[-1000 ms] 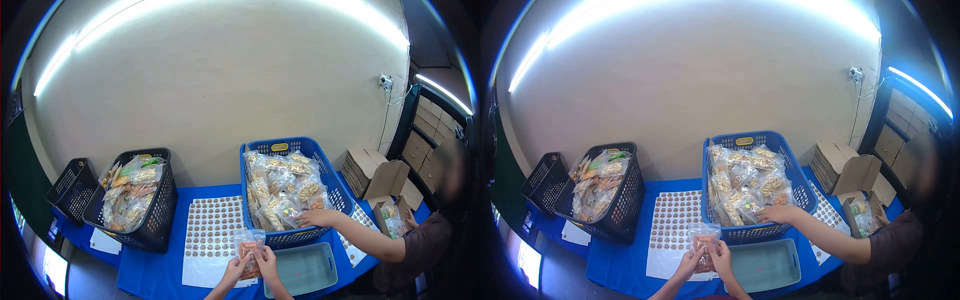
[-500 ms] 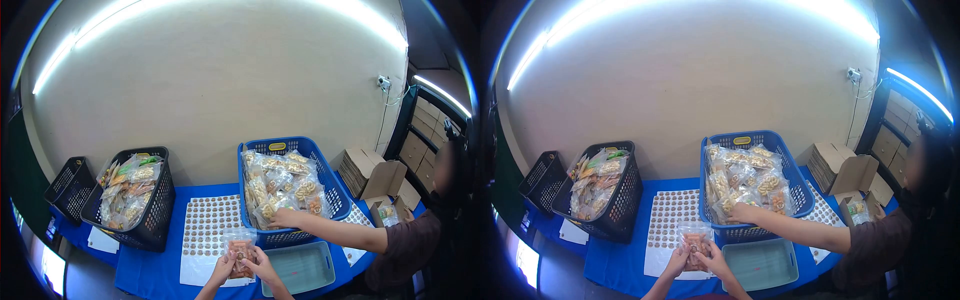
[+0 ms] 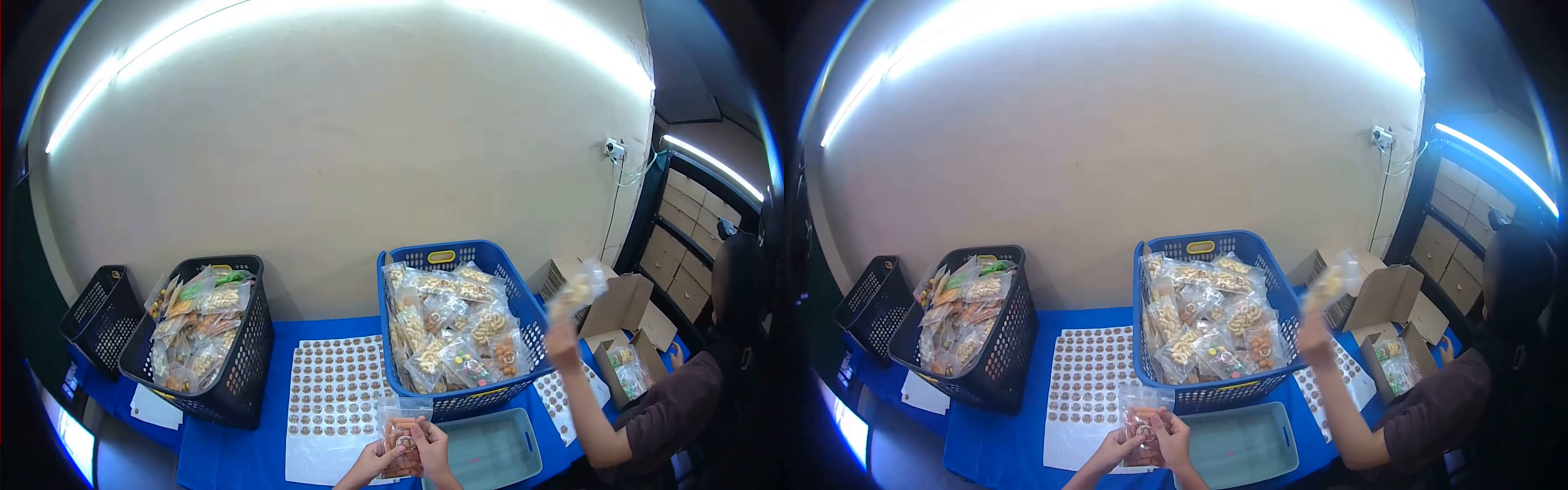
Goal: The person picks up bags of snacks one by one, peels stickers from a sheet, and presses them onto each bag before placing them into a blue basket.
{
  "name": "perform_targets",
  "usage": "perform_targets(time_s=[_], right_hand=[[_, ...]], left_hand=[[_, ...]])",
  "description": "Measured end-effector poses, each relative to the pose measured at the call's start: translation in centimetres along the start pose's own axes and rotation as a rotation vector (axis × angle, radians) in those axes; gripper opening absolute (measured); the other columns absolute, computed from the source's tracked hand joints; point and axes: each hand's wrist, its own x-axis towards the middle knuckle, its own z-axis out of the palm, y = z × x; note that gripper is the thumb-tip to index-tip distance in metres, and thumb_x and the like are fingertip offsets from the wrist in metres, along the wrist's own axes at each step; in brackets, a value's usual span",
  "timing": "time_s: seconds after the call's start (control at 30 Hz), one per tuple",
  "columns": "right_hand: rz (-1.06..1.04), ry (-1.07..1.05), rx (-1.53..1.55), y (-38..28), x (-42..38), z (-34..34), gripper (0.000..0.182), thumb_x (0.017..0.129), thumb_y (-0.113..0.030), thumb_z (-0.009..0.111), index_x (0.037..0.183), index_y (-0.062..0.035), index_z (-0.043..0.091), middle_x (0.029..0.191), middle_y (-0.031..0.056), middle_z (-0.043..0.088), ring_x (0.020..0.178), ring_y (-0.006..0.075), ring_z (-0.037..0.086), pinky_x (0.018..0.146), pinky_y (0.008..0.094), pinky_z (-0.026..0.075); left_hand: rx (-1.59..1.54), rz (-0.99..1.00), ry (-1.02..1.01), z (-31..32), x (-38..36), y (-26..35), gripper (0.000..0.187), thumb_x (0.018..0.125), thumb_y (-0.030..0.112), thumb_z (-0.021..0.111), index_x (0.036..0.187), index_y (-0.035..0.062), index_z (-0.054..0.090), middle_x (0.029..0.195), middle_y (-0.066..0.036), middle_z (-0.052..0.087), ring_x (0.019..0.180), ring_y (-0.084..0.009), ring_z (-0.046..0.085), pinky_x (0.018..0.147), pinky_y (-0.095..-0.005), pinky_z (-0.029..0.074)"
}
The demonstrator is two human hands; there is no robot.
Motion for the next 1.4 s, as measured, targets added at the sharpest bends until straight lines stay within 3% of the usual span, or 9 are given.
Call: perform_targets(time_s=[0.13, 0.23, 0.53, 0.73, 0.8, 0.9, 1.13, 1.23, 1.4], right_hand=[[0.110, 0.008, 0.141, 1.5, 0.7, -0.7, 0.018, 0.082, -0.014, 0.058, 0.091, 0.0022, 0.056, 0.083, 0.0035, 0.060, 0.075, 0.0058, 0.055, 0.063, 0.0188, 0.044], [-0.090, -0.083, -0.152, 1.4, 0.4, 0.1, 0.021, 0.081, -0.012, 0.060, 0.095, 0.0021, 0.055, 0.086, 0.0040, 0.059, 0.076, 0.0061, 0.054, 0.065, 0.0192, 0.044], [-0.100, -0.029, -0.139, 0.9, -0.5, 0.1, 0.020, 0.081, -0.013, 0.060, 0.094, 0.0006, 0.056, 0.081, 0.0002, 0.058, 0.069, 0.0035, 0.052, 0.061, 0.0169, 0.042], [0.045, 0.021, 0.016, -0.4, -0.8, 0.3, 0.020, 0.082, -0.015, 0.060, 0.094, 0.0007, 0.055, 0.082, -0.0003, 0.058, 0.071, 0.0029, 0.051, 0.062, 0.0169, 0.042], [0.006, -0.061, 0.000, -0.7, -1.0, -0.1, 0.021, 0.082, -0.015, 0.060, 0.094, 0.0010, 0.055, 0.083, 0.0002, 0.057, 0.072, 0.0031, 0.051, 0.063, 0.0170, 0.042], [-0.038, -0.101, -0.090, -0.3, -1.1, -0.1, 0.021, 0.082, -0.015, 0.060, 0.094, 0.0014, 0.054, 0.084, 0.0003, 0.057, 0.072, 0.0030, 0.051, 0.063, 0.0168, 0.041], [-0.229, 0.019, -0.187, -0.9, -2.1, 0.0, 0.020, 0.083, -0.017, 0.059, 0.089, 0.0013, 0.054, 0.081, -0.0004, 0.056, 0.071, 0.0029, 0.050, 0.062, 0.0172, 0.041], [-0.227, 0.023, -0.233, -1.4, -2.3, -0.1, 0.020, 0.083, -0.018, 0.059, 0.086, 0.0008, 0.053, 0.080, -0.0013, 0.055, 0.074, 0.0034, 0.050, 0.064, 0.0166, 0.040], [-0.236, -0.064, -0.175, -0.3, -1.6, -0.5, 0.025, 0.082, -0.015, 0.058, 0.097, 0.0012, 0.046, 0.091, 0.0021, 0.051, 0.088, 0.0076, 0.049, 0.076, 0.0198, 0.039]], left_hand=[[-0.050, -0.037, 0.015, -0.8, 0.2, -1.7, 0.029, 0.083, 0.019, 0.057, 0.105, 0.0006, 0.052, 0.092, -0.003, 0.058, 0.079, -0.0083, 0.056, 0.070, -0.0223, 0.046], [-0.065, 0.000, 0.020, -0.1, 0.0, -0.7, 0.029, 0.082, 0.017, 0.058, 0.106, 0.0007, 0.051, 0.093, -0.004, 0.058, 0.080, -0.0088, 0.056, 0.072, -0.0230, 0.046], [0.014, -0.049, -0.045, -1.1, 0.2, -1.1, 0.041, 0.081, 0.015, 0.060, 0.116, 0.0005, 0.046, 0.098, -0.005, 0.058, 0.088, -0.0098, 0.055, 0.077, -0.0239, 0.045], [0.034, -0.040, -0.065, -0.8, -0.6, -0.8, 0.032, 0.084, 0.018, 0.056, 0.109, -0.0009, 0.050, 0.095, -0.005, 0.059, 0.083, -0.0102, 0.056, 0.075, -0.0240, 0.046], [0.028, -0.083, -0.028, -0.5, -0.7, -0.3, 0.030, 0.085, 0.021, 0.054, 0.106, -0.0011, 0.051, 0.094, -0.005, 0.059, 0.082, -0.0102, 0.056, 0.074, -0.0243, 0.046], [-0.018, 0.042, 0.100, 0.6, -0.5, 0.3, 0.027, 0.086, 0.020, 0.054, 0.102, -0.0014, 0.053, 0.087, -0.004, 0.059, 0.076, -0.0066, 0.055, 0.066, -0.0208, 0.046], [-0.075, 0.091, -0.036, 1.4, -1.1, 0.8, 0.028, 0.088, 0.021, 0.050, 0.103, -0.0017, 0.054, 0.094, -0.005, 0.058, 0.081, -0.0071, 0.054, 0.071, -0.0208, 0.045], [-0.050, 0.097, -0.045, 1.0, -0.9, -0.2, 0.028, 0.088, 0.022, 0.049, 0.104, -0.0002, 0.053, 0.095, -0.004, 0.059, 0.083, -0.0076, 0.054, 0.073, -0.0220, 0.045], [0.147, 0.099, 0.071, 1.1, -0.6, 0.6, 0.027, 0.088, 0.023, 0.049, 0.100, -0.0002, 0.055, 0.089, -0.004, 0.060, 0.079, -0.0078, 0.055, 0.069, -0.0214, 0.044]])
